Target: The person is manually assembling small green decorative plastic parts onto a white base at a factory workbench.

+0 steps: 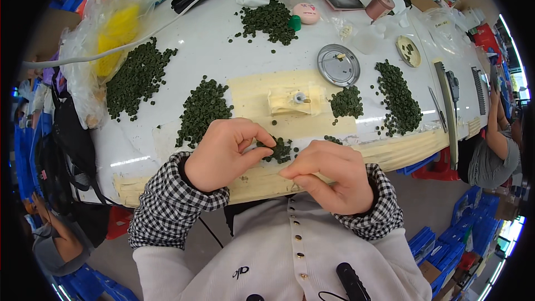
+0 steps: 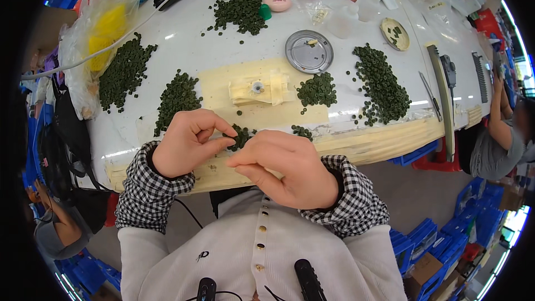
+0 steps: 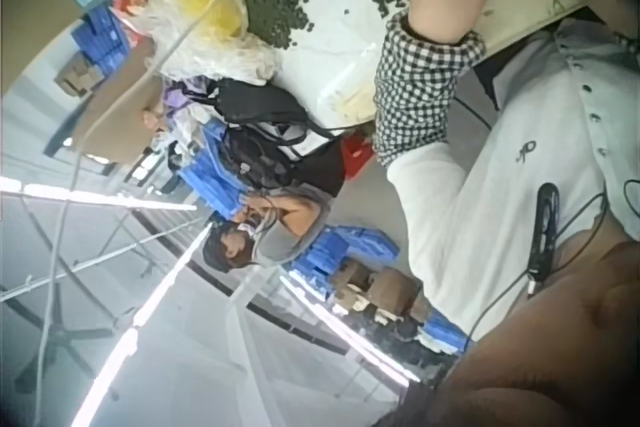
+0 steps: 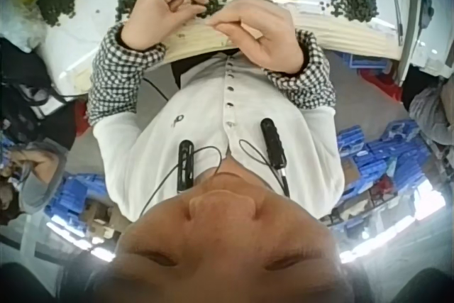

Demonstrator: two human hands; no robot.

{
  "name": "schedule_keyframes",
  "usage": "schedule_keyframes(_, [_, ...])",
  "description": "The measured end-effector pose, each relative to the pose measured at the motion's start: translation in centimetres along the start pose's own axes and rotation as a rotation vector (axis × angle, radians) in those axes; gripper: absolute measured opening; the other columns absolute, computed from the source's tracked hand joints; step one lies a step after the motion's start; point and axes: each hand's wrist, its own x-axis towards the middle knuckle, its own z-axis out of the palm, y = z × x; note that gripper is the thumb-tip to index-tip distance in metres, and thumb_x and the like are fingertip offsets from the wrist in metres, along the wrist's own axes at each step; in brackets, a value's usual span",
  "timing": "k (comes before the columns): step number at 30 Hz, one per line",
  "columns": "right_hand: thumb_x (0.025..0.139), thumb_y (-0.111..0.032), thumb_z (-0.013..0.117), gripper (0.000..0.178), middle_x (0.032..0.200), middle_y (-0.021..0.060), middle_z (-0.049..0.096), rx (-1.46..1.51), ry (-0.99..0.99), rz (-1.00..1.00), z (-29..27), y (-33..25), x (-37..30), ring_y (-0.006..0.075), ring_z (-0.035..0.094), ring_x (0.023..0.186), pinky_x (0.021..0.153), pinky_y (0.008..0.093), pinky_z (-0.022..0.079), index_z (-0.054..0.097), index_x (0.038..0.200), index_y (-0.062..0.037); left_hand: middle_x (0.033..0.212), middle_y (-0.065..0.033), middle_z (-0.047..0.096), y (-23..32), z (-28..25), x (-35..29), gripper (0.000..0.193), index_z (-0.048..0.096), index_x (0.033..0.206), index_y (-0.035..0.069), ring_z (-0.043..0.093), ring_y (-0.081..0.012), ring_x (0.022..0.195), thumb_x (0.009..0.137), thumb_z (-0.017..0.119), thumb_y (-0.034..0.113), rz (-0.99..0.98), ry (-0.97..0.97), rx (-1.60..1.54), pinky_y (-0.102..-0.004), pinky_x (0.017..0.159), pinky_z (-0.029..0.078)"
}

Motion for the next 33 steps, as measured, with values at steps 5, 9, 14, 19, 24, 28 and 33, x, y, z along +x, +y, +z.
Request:
schedule_keyframes(5, [0.083, 0.000, 0.064, 0.013, 0.076, 0.0098, 0.064, 0.009, 0.127, 0.139, -1.0, 0.1, -0.1, 0.0184, 0.061, 0.066, 0.061, 0.0280, 0.047, 0.068, 0.096, 0.0000, 0.054, 0.0079, 0.030, 0.2, -1.0, -0.7, 0.012, 0.069, 0.093, 0.001, 0.026, -0.0030, 0.051, 0.081, 0.068, 0.003, -0.073, 0.073, -0.114, -0.0214, 0.049, 0.026])
schedule_keyframes(9, [0.085, 0.001, 0.060, 0.014, 0.076, 0.0095, 0.065, -0.019, 0.292, 0.215, -2.1, 0.8, -1.6, 0.0154, 0.061, 0.066, 0.062, 0.0258, 0.047, 0.068, 0.096, 0.0023, 0.055, 0.0079, 0.033, 1.3, -2.4, -2.1, 0.008, 0.068, 0.092, -0.002, 0.028, -0.0026, 0.053, 0.085, 0.064, 0.001, 0.163, 0.260, -0.426, -0.0208, 0.051, 0.027])
schedule_keyframes(14, [0.088, 0.000, 0.058, 0.013, 0.077, 0.0096, 0.065, -0.017, 0.326, 0.274, -2.9, 1.0, -2.4, 0.0143, 0.063, 0.069, 0.063, 0.0245, 0.047, 0.067, 0.096, 0.0038, 0.051, 0.0017, 0.046, 6.9, -3.9, -7.6, 0.020, 0.062, 0.061, 0.012, 0.038, -0.0022, 0.034, 0.075, 0.073, 0.004, 1.102, 0.192, -1.006, -0.0170, 0.028, 0.027])
schedule_keyframes(19, [0.088, 0.000, 0.058, 0.013, 0.079, 0.0100, 0.065, -0.023, 0.354, 0.262, -3.3, 0.9, -2.5, 0.0144, 0.064, 0.069, 0.064, 0.0241, 0.048, 0.067, 0.097, 0.0042, 0.058, 0.0060, 0.040, 7.5, -5.4, -11.1, 0.032, 0.038, 0.058, 0.013, 0.034, -0.0027, 0.041, 0.077, 0.061, 0.000, 1.484, 0.750, -0.605, -0.0203, 0.040, 0.021])
schedule_keyframes(24, [0.089, 0.000, 0.057, 0.013, 0.079, 0.0099, 0.065, -0.014, 0.362, 0.259, -3.3, 1.0, -2.7, 0.0144, 0.064, 0.069, 0.064, 0.0242, 0.048, 0.067, 0.097, 0.0042, 0.056, 0.0071, 0.037, 10.0, -5.2, -11.4, 0.034, 0.034, 0.060, 0.015, 0.031, -0.0031, 0.041, 0.076, 0.058, -0.002, 1.168, 0.375, -0.450, -0.0220, 0.041, 0.017])
schedule_keyframes(28, [0.089, 0.000, 0.057, 0.013, 0.079, 0.0096, 0.065, -0.001, 0.366, 0.254, -3.3, 1.1, -2.8, 0.0143, 0.064, 0.069, 0.064, 0.0241, 0.048, 0.067, 0.097, 0.0042, 0.053, 0.0074, 0.035, 9.9, -4.4, -11.4, 0.034, 0.033, 0.060, 0.015, 0.032, -0.0023, 0.041, 0.078, 0.059, 0.001, 1.167, 0.389, -0.516, -0.0212, 0.041, 0.017])
schedule_keyframes(33, [0.089, -0.001, 0.057, 0.013, 0.078, 0.0092, 0.065, -0.013, 0.363, 0.267, -3.3, 1.1, -2.9, 0.0139, 0.063, 0.069, 0.064, 0.0240, 0.048, 0.067, 0.097, 0.0039, 0.053, 0.0084, 0.035, 10.6, -4.2, -9.8, 0.034, 0.034, 0.061, 0.016, 0.032, -0.0015, 0.041, 0.079, 0.060, 0.002, 1.143, 0.327, -0.492, -0.0202, 0.041, 0.018])
